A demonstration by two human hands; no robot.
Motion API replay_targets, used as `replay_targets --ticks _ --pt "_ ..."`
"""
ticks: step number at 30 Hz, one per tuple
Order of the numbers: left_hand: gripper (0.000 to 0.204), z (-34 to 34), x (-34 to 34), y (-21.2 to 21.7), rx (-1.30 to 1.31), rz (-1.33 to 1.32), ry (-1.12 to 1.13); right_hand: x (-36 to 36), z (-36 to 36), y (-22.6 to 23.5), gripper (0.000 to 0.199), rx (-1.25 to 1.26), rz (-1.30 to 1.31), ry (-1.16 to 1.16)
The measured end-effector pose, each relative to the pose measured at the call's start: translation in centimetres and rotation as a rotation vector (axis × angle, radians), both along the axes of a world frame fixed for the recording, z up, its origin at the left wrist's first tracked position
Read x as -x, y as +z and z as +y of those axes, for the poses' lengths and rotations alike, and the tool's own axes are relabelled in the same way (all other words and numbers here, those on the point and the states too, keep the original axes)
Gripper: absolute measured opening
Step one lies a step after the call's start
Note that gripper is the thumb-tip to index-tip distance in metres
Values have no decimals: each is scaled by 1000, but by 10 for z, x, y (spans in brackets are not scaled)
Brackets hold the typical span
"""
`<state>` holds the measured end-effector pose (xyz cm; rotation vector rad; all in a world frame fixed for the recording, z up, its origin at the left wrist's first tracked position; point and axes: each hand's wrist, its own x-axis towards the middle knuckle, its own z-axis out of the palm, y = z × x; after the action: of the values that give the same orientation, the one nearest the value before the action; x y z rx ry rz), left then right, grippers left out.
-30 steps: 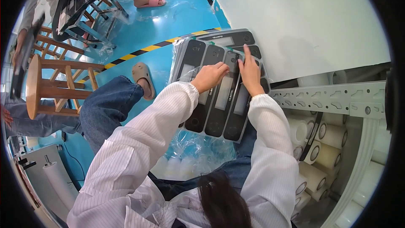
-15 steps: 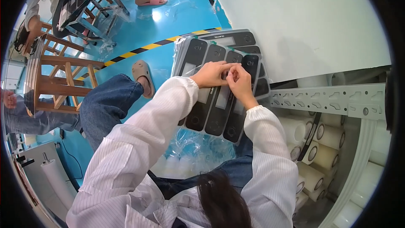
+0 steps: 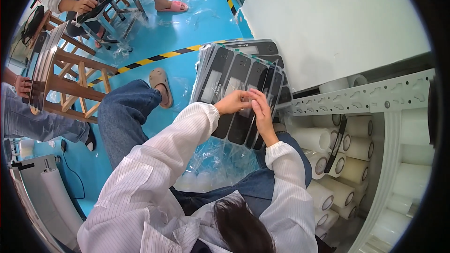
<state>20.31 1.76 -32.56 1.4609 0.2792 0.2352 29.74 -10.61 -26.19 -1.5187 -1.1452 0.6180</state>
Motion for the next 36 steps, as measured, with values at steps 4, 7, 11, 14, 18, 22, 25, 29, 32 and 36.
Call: replay_targets --ticks 4,7,11,14,18,22,25,29,32,36 --pt "27 -20 11 9 -186 0 64 -10 -7 9 30 206 110 -187" --pt "29 -30 15 24 -446 69 7 -32 -7 -1 27 254 -513 -185" --pt "31 -44 47 23 -470 178 -10 -61 -17 -29 32 357 -768 -525" --pt "31 -60 77 26 -424 244 5 -76 -27 -39 38 550 -516 -611" --pt "26 -73 95 33 -407 234 89 -57 -13 -47 40 340 -703 -476" --pt "24 -82 99 33 -581 100 154 -7 32 -42 54 112 -717 -65" --pt "28 -92 94 43 -774 281 375 1 42 -60 46 115 -816 -135" --pt "25 -85 78 28 -614 213 631 -1 35 -58 19 76 -695 -99" --pt "23 -71 73 20 -613 282 681 9 12 -28 12 125 -557 32" --pt "21 -70 69 17 -553 83 699 -6 -21 -12 21 300 142 239"
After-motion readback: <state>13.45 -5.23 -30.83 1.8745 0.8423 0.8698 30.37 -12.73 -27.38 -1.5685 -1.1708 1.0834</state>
